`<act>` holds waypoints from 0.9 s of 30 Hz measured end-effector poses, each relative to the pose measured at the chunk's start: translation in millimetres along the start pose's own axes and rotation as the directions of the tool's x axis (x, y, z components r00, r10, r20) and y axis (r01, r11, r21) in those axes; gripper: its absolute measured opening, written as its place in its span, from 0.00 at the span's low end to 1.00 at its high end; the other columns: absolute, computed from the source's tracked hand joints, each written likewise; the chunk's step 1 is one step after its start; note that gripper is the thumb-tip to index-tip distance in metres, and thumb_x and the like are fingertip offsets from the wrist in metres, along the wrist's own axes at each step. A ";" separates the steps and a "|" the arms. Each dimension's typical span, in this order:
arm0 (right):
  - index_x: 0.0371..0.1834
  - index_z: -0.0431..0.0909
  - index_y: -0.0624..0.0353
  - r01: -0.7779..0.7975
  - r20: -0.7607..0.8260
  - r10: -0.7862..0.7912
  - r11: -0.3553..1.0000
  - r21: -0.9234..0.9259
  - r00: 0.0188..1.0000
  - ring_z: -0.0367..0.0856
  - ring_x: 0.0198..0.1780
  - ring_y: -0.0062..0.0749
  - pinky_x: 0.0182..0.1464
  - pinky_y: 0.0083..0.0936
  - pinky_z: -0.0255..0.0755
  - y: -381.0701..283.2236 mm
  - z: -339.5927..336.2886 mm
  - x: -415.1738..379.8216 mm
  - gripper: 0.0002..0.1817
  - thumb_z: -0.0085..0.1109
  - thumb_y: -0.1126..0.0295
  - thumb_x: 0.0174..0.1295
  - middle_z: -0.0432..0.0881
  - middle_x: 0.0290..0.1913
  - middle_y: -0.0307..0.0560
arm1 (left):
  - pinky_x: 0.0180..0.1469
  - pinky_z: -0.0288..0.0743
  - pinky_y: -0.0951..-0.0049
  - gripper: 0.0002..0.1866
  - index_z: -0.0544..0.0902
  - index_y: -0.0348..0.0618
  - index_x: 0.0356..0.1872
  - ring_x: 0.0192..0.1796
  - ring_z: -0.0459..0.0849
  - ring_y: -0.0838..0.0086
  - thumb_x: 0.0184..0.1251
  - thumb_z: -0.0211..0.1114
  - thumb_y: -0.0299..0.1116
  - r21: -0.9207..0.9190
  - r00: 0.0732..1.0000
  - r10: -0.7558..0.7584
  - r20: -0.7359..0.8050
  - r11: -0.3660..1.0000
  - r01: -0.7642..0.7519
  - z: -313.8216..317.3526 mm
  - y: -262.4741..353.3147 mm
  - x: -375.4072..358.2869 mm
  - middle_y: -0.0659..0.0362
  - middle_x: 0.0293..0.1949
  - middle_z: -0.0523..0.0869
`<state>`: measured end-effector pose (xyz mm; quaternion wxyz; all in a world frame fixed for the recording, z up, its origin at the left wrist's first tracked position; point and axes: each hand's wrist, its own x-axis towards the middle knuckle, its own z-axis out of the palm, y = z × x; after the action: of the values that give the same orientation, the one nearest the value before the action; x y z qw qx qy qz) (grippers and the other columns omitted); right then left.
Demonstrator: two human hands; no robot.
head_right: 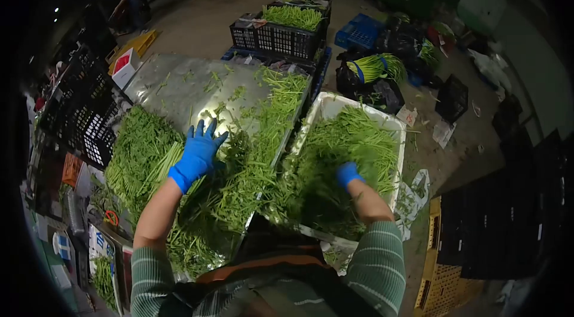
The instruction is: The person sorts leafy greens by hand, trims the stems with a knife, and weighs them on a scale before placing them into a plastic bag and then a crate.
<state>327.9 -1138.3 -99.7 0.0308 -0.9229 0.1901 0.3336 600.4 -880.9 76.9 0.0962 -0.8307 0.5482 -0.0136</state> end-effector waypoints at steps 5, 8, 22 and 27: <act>0.38 0.78 0.55 0.144 -0.467 -0.123 0.990 0.009 0.875 0.78 0.40 0.45 0.43 0.33 0.71 58.7 40.2 41.3 0.15 0.48 0.62 0.50 0.79 0.40 0.54 | 0.40 0.73 0.70 0.17 0.81 0.41 0.36 0.35 0.82 0.63 0.53 0.63 0.44 -0.779 0.990 -0.012 -0.141 0.618 -0.104 7.9 -13.1 -7.8 0.50 0.31 0.82; 0.41 0.77 0.55 -0.222 -0.156 0.201 0.965 -0.136 0.967 0.79 0.40 0.47 0.41 0.35 0.73 4.8 -85.2 0.2 0.18 0.53 0.65 0.45 0.78 0.41 0.56 | 0.46 0.72 0.67 0.19 0.80 0.43 0.41 0.43 0.80 0.61 0.53 0.63 0.46 -0.755 0.934 0.072 -0.350 0.568 -0.326 -24.0 12.2 -1.0 0.50 0.41 0.81; 0.40 0.74 0.67 0.368 -0.539 -0.190 0.897 0.244 0.820 0.77 0.33 0.42 0.37 0.33 0.70 -64.0 -271.4 -104.1 0.25 0.65 0.61 0.40 0.78 0.31 0.56 | 0.28 0.72 0.69 0.17 0.78 0.48 0.44 0.29 0.81 0.62 0.56 0.59 0.45 -0.596 0.807 -0.062 -0.588 0.707 -0.380 -71.8 31.2 -9.1 0.53 0.27 0.82; 0.39 0.75 0.67 0.504 -0.577 -0.212 0.760 0.410 0.789 0.78 0.35 0.38 0.38 0.30 0.71 -76.4 -293.2 -102.4 0.23 0.65 0.66 0.39 0.79 0.34 0.54 | 0.32 0.70 0.79 0.15 0.78 0.41 0.45 0.27 0.77 0.80 0.60 0.58 0.38 -0.973 0.842 -0.499 -0.207 0.020 -0.228 -29.5 -8.2 -29.0 0.57 0.29 0.82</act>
<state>461.2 -1087.7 186.6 0.3071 -0.9473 0.0911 0.0033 592.5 -855.6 109.7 -0.6566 -0.6706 0.3142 0.1430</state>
